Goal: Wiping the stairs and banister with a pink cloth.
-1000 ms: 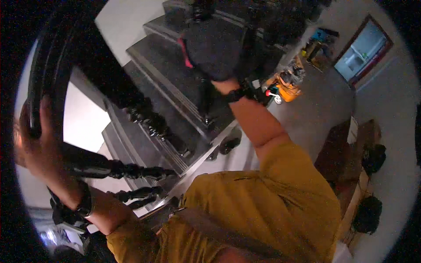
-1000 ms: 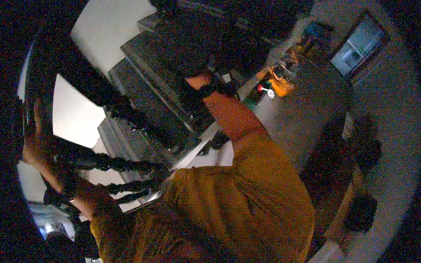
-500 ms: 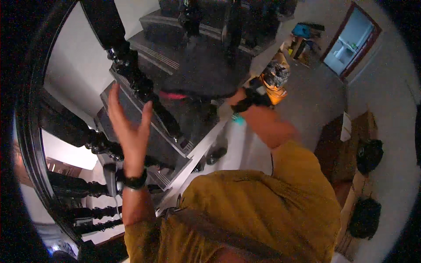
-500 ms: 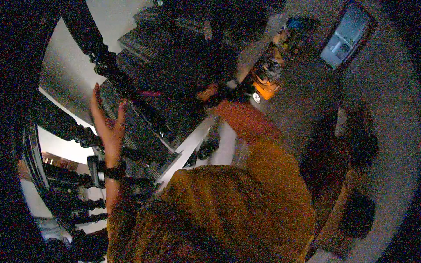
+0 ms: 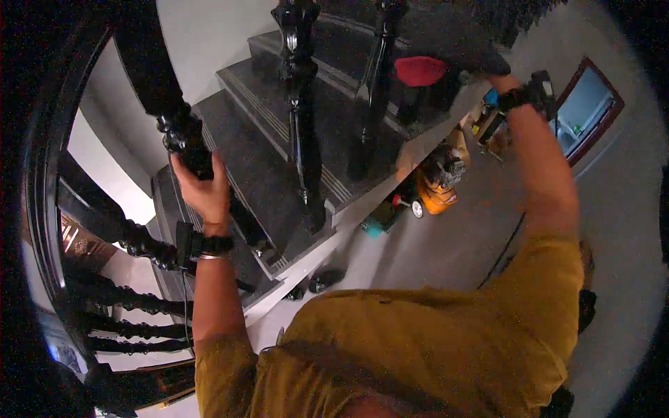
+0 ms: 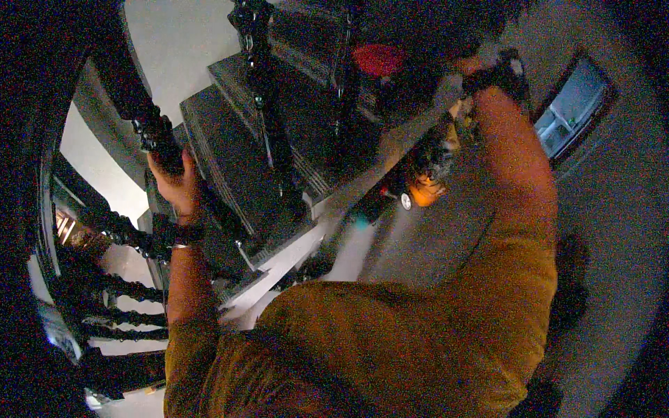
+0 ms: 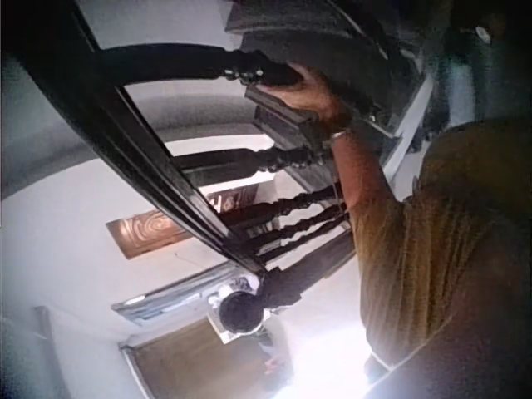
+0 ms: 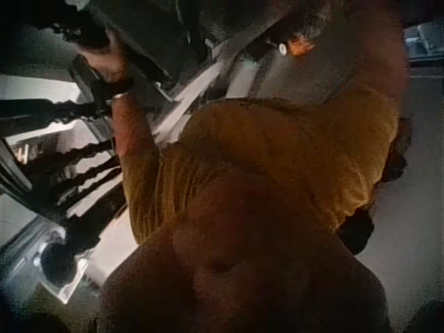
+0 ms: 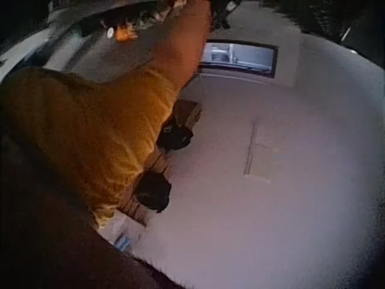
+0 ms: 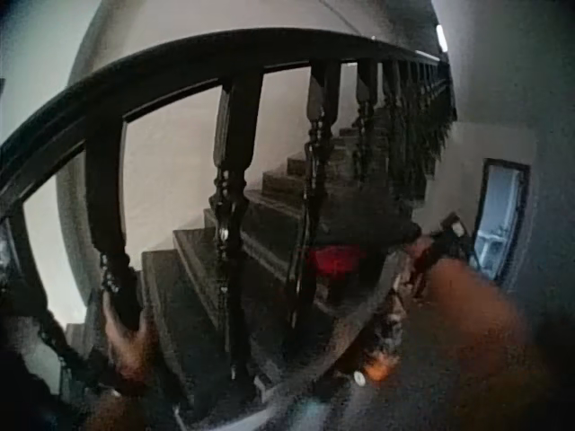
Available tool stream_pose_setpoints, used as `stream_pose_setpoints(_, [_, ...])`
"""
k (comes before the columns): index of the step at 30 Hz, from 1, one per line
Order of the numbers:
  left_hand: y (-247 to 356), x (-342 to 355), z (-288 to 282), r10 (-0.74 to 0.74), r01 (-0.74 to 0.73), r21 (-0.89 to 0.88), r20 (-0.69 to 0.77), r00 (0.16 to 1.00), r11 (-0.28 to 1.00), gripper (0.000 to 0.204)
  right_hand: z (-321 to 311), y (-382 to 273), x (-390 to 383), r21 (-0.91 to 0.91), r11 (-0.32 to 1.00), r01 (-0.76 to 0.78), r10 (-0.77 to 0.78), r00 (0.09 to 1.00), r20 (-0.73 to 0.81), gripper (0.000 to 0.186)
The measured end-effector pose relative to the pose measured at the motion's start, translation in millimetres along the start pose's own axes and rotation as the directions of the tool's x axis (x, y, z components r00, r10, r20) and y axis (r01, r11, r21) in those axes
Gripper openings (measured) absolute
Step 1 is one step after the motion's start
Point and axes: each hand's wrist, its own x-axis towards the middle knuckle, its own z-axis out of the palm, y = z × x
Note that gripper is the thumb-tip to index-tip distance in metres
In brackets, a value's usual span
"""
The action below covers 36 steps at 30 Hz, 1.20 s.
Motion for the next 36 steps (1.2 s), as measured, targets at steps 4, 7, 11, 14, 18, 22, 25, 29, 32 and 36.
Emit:
stream_pose_setpoints(4, [-16.9,-5.6,10.0,0.099,-0.102,-0.038,-0.076,0.992,0.994,0.064,-94.4,-72.2,34.2,0.145,0.977,0.156,-0.114,0.957,-0.266,0.077])
stream_pose_setpoints(7, [-18.6,-8.6,15.1,0.067,-0.074,-0.136,-0.051,0.996,0.988,0.063,-119.1,-152.8,27.1,0.306,0.899,0.312,-0.148,0.876,-0.460,0.077])
stream_pose_setpoints(11, [-26.6,-10.3,21.1,0.067,-0.069,-0.090,-0.032,0.997,0.994,0.061,-102.7,-222.8,9.6,0.438,0.789,0.431,-0.104,0.796,-0.596,0.076])
stream_pose_setpoints(14, [-26.1,-14.9,24.6,-0.045,0.042,-0.189,-0.011,0.999,0.981,0.052,-80.9,-241.6,-17.9,0.483,0.721,0.496,-0.069,0.745,-0.663,0.076])
stream_pose_setpoints(18, [-42.2,-15.2,7.3,-0.115,0.106,-0.146,-0.054,0.992,0.984,0.049,-25.1,-254.9,-59.7,0.592,0.554,0.585,-0.071,0.742,-0.667,0.076])
stream_pose_setpoints(22, [-37.4,-12.4,17.9,-0.169,0.154,-0.154,-0.093,0.981,0.976,0.048,36.9,-239.6,-122.5,0.701,0.443,0.559,-0.085,0.805,-0.588,0.075])
stream_pose_setpoints(25, [-49.9,-14.6,16.4,-0.135,0.119,-0.265,-0.041,0.990,0.957,0.047,99.8,-229.8,-165.4,0.799,0.384,0.463,-0.109,0.882,-0.459,0.075])
stream_pose_setpoints(29, [-50.2,-16.3,10.9,-0.146,0.124,-0.305,-0.052,0.988,0.944,0.049,196.7,-227.8,-222.8,0.913,0.312,0.265,-0.197,0.957,-0.211,0.075])
stream_pose_setpoints(32, [-63.6,-11.9,15.7,-0.261,0.230,-0.476,0.001,0.965,0.849,0.052,265.0,-205.6,-255.6,0.939,0.331,0.087,-0.264,0.964,0.004,0.074])
stream_pose_setpoints(36, [-68.4,-7.7,22.1,-0.299,0.252,-0.448,-0.036,0.954,0.858,0.054,315.2,-149.2,-278.4,0.916,0.398,-0.050,-0.334,0.922,0.196,0.074])
